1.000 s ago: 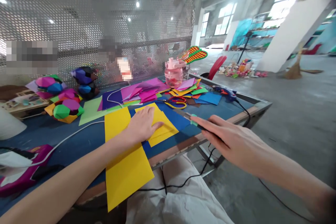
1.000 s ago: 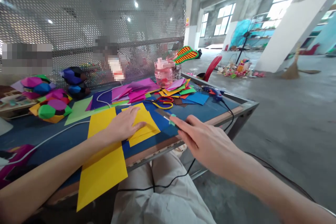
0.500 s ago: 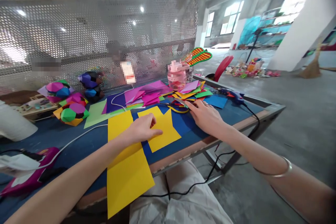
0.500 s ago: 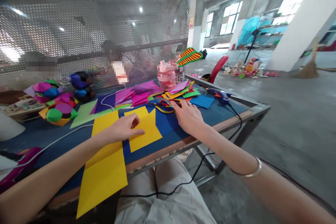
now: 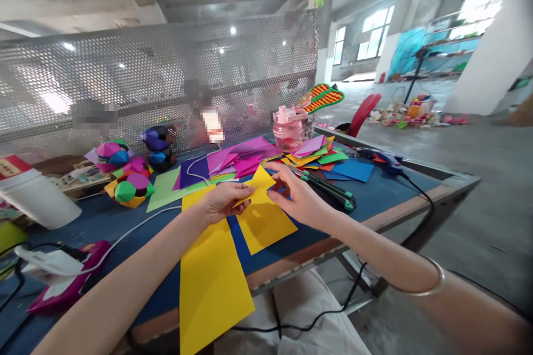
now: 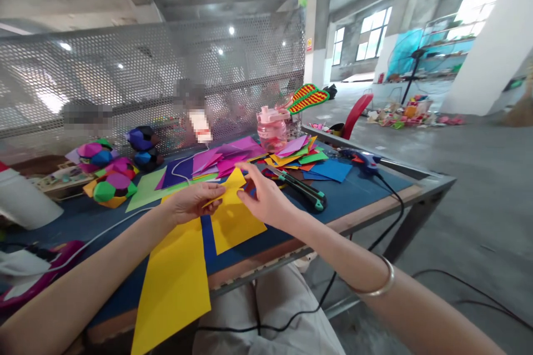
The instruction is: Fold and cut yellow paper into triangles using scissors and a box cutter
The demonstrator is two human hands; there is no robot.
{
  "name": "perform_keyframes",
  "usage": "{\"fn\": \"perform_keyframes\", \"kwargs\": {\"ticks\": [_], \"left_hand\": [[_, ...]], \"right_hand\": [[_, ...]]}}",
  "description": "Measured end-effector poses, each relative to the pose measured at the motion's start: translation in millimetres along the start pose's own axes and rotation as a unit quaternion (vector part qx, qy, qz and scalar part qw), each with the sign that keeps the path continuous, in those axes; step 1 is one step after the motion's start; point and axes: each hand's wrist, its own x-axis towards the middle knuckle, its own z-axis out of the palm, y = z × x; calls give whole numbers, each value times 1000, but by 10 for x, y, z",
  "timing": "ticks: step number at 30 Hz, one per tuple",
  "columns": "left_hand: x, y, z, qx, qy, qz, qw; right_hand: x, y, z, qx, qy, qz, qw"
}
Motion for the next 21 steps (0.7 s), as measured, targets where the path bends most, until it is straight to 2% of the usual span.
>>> {"fn": "perform_keyframes", "kwargs": {"ticks": [3, 7, 11, 16, 21], "left_hand": [[23, 39, -111, -15, 37, 14, 999], [45, 131, -317, -29, 134, 90, 986], [14, 220, -441, -42, 180, 171, 968], [5, 212, -439, -10, 190, 231, 954], [49, 164, -446, -1, 185, 243, 952]], "right_hand": [[250, 9, 13, 4, 16, -29, 999], [658, 64, 40, -2, 84, -6, 996], [956, 154, 168, 25, 80, 19, 996], [988, 248, 371, 68, 37, 54, 996], [919, 292, 402, 96, 15, 86, 992]]}}
